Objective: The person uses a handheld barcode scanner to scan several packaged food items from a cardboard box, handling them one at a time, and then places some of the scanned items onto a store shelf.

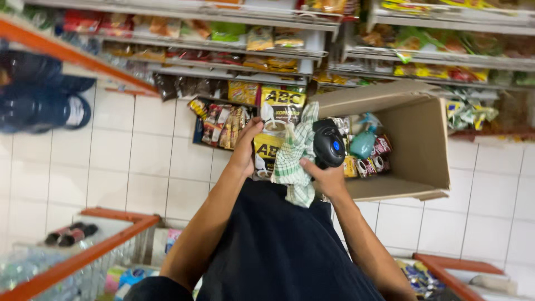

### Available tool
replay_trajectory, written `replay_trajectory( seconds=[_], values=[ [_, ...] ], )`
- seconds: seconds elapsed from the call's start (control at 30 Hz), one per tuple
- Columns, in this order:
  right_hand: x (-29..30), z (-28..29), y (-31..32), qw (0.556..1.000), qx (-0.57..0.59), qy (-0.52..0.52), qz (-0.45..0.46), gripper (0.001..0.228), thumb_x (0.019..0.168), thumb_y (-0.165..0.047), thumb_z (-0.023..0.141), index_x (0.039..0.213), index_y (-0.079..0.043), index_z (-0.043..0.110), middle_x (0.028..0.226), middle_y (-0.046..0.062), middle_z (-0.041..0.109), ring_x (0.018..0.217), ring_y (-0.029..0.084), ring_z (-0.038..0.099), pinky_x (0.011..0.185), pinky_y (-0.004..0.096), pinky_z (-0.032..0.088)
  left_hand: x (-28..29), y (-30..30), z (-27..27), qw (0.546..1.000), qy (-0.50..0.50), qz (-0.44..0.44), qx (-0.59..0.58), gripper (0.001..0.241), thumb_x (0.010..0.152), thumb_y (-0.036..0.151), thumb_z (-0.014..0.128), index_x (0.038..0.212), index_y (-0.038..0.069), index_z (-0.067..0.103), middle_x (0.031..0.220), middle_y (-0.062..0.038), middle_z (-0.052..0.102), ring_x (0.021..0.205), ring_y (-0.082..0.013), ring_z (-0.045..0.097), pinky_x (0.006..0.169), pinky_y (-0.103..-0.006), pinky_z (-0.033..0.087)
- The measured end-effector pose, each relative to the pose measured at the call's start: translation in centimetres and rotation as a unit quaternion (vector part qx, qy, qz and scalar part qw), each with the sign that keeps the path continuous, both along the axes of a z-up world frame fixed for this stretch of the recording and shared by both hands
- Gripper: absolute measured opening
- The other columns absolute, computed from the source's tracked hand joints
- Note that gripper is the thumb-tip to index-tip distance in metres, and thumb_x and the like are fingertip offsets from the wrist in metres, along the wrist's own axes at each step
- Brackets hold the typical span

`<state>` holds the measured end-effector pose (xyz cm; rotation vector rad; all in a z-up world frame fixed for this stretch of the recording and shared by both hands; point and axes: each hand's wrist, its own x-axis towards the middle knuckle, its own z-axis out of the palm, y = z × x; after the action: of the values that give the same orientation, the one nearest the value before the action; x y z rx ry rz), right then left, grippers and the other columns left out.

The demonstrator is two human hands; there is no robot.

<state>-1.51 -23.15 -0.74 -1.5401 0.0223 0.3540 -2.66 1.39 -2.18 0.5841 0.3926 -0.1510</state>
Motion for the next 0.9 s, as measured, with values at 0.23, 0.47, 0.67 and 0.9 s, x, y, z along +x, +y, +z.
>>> replay_trajectory(
  seconds=[0.23,0.47,0.67,0.9],
  values=[
    [2.6,-0.8,4.0,0.990,0.025,-0.066,-0.125,0.054,0.085,-0.011,0.085,0.130,-0.002,0.057,0.114,0.001,0.060,0.099,0.013,0.057,0.089,0.029,0.050,-2.3,1.2,2.5,0.992,0.018,-0.088,-0.093,0.049,0.108,0.038,0.052,0.139,0.001,0.056,0.127,-0.018,0.068,0.110,-0.0288,0.070,0.096,-0.0443,0.058],
    [-2.4,0.0,6.4,0.984,-0.044,-0.052,0.162,0.069,0.079,-0.009,0.084,0.138,-0.001,0.050,0.129,0.007,0.063,0.118,0.017,0.060,0.106,0.034,0.046,-2.5,4.7,3.4,0.932,0.308,-0.004,0.193,0.066,0.103,0.067,0.037,0.153,0.024,0.046,0.140,-0.005,0.057,0.110,-0.0237,0.062,0.075,-0.0560,0.054],
    [-3.7,2.0,11.6,0.996,0.032,-0.051,0.060,0.061,0.082,-0.007,0.082,0.137,-0.001,0.056,0.125,0.006,0.066,0.112,0.018,0.065,0.100,0.033,0.054,-1.7,9.0,-0.9,0.991,0.117,0.015,0.071,0.059,0.099,0.046,0.056,0.140,0.004,0.053,0.126,-0.017,0.066,0.108,-0.0292,0.068,0.089,-0.0445,0.059],
    [-1.7,2.6,19.2,0.987,-0.048,-0.103,-0.114,0.040,0.087,-0.007,0.085,0.122,-0.001,0.065,0.114,0.006,0.066,0.102,0.017,0.063,0.093,0.032,0.053,-4.9,12.2,-0.7,0.993,0.031,-0.102,0.050,0.054,0.100,0.025,0.058,0.149,0.005,0.045,0.144,-0.013,0.059,0.127,-0.0217,0.059,0.108,-0.0371,0.047]
  ],
)
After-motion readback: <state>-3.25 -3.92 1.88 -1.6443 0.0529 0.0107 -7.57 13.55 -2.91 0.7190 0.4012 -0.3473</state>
